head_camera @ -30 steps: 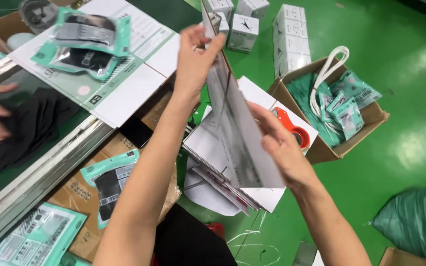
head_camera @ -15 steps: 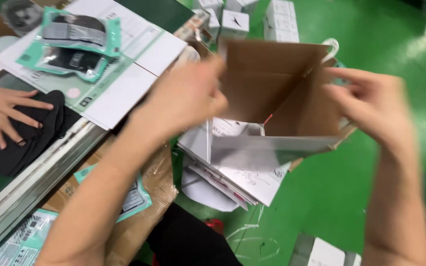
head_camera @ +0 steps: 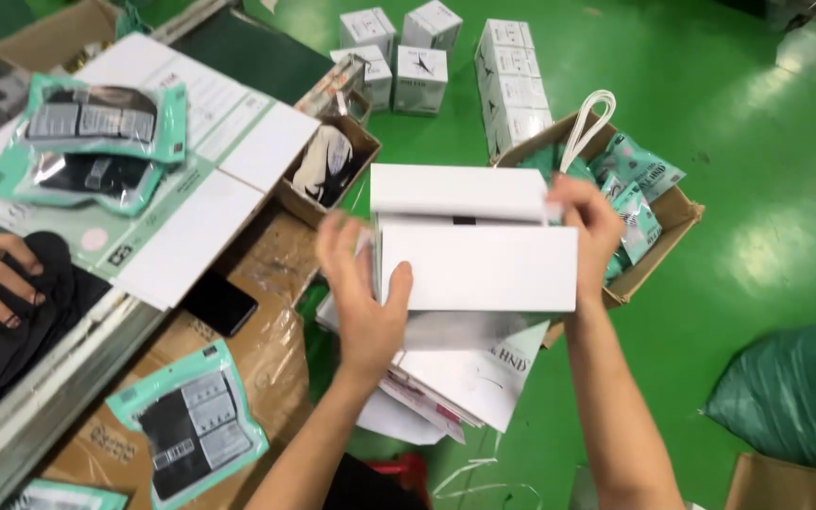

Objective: Packing face masks into individual protective pouches and then into cardboard shipping boxes.

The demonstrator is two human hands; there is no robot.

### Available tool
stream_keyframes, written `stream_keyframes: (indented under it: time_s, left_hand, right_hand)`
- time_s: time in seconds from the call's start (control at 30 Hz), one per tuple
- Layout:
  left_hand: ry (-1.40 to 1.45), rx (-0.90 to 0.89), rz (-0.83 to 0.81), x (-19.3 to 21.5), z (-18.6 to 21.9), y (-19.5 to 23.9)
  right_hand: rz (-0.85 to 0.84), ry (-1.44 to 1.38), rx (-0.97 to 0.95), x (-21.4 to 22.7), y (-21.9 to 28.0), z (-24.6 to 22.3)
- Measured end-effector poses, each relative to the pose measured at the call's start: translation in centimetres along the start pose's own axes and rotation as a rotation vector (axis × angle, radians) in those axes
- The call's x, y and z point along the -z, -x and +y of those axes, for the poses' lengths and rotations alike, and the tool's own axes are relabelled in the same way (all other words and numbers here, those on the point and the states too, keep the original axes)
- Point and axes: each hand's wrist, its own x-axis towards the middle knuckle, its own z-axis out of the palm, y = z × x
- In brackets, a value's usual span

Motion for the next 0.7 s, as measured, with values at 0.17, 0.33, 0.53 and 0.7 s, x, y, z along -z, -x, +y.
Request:
stream_keyframes:
  time_s: [0.17,0.33,0.53,0.7]
  left_hand:
    - [-0.18,-0.038,-0.115,1.8,-0.5,-1.6]
    - [-0.289,-0.125,-0.25,2.1,-0.7,-1.6]
    - [-0.451,-0.244,-0.257,2.4,-0.7,-1.6]
    - [-0.556,-0.289,-0.313,2.6,-0.1,-2.1]
  right_hand:
    - [0.154,0.052,0.046,-2.2,3.5,-5.1]
    - [-0.066,0.397,-0.132,0.6,11.1,4.9]
    - [0.004,0.417,-0.505,8.0,6.6,13.0]
    - [-0.004,-0.496,-0.346,7.3,-4.9,-9.6]
